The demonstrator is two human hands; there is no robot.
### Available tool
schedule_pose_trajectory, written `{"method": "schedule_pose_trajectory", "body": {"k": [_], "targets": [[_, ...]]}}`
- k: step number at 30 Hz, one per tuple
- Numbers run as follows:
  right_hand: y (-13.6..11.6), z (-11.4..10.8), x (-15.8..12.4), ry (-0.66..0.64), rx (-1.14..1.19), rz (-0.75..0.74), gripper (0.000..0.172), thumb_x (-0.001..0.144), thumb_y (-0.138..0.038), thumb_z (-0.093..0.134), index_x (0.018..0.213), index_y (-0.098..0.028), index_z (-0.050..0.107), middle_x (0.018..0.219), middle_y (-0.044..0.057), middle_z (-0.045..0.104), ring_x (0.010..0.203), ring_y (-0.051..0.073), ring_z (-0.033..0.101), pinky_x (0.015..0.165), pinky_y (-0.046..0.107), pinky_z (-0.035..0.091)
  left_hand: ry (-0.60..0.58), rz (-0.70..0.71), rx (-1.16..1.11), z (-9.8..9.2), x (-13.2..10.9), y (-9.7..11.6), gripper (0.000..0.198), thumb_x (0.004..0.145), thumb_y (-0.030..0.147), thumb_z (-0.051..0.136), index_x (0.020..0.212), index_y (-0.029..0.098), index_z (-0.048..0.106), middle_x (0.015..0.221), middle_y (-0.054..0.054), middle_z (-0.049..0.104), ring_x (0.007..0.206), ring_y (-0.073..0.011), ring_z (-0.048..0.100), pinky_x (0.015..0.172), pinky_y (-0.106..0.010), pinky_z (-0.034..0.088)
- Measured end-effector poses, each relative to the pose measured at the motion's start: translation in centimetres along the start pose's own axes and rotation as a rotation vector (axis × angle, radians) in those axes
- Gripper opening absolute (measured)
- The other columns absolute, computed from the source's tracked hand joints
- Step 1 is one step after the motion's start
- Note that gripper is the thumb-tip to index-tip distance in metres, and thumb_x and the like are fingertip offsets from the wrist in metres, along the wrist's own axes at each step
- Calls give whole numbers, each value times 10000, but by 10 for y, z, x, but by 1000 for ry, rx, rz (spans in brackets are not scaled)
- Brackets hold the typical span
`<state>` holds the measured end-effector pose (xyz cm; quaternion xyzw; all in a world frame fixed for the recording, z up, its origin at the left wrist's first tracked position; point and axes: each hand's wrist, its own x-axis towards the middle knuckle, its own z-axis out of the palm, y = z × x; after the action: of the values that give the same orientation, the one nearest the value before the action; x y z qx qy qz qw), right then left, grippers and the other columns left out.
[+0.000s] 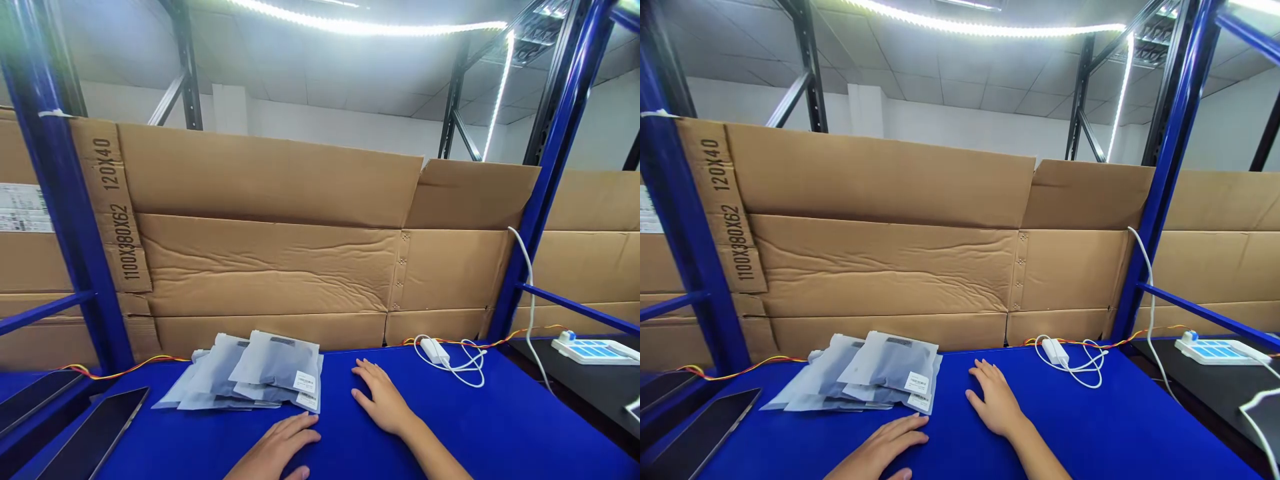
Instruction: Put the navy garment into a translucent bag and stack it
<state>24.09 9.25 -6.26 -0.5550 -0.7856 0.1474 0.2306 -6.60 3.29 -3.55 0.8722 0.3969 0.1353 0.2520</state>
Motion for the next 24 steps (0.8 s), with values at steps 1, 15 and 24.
{"method": "schedule_pose_trajectory", "body": {"k": [1,15,24], "targets": [[0,0,0,0,-1,-1,499,932,-468,507,1370,-236,563,1565,98,448,1477,264,346,1237,489,235,3,2,-4,0,0,0,472,899,320,629,1348,451,568,1547,48,480,1428,-320,423,1181,-530,352],[-4,0,-1,6,25,15,480,928,-429,517,1364,-235,560,1567,96,445,1473,262,354,1239,492,231,-23,-14,-17,-2,-1,2,469,910,337,619,1361,447,553,1565,49,454,1448,-310,387,1200,-521,327],[-73,1,16,20,163,-177,511,909,-351,537,1404,-234,491,1605,76,382,1474,217,352,1224,413,298,-41,8,-53,-3,3,-2,448,887,400,657,1328,422,586,1543,18,486,1432,-311,401,1192,-504,327]]}}
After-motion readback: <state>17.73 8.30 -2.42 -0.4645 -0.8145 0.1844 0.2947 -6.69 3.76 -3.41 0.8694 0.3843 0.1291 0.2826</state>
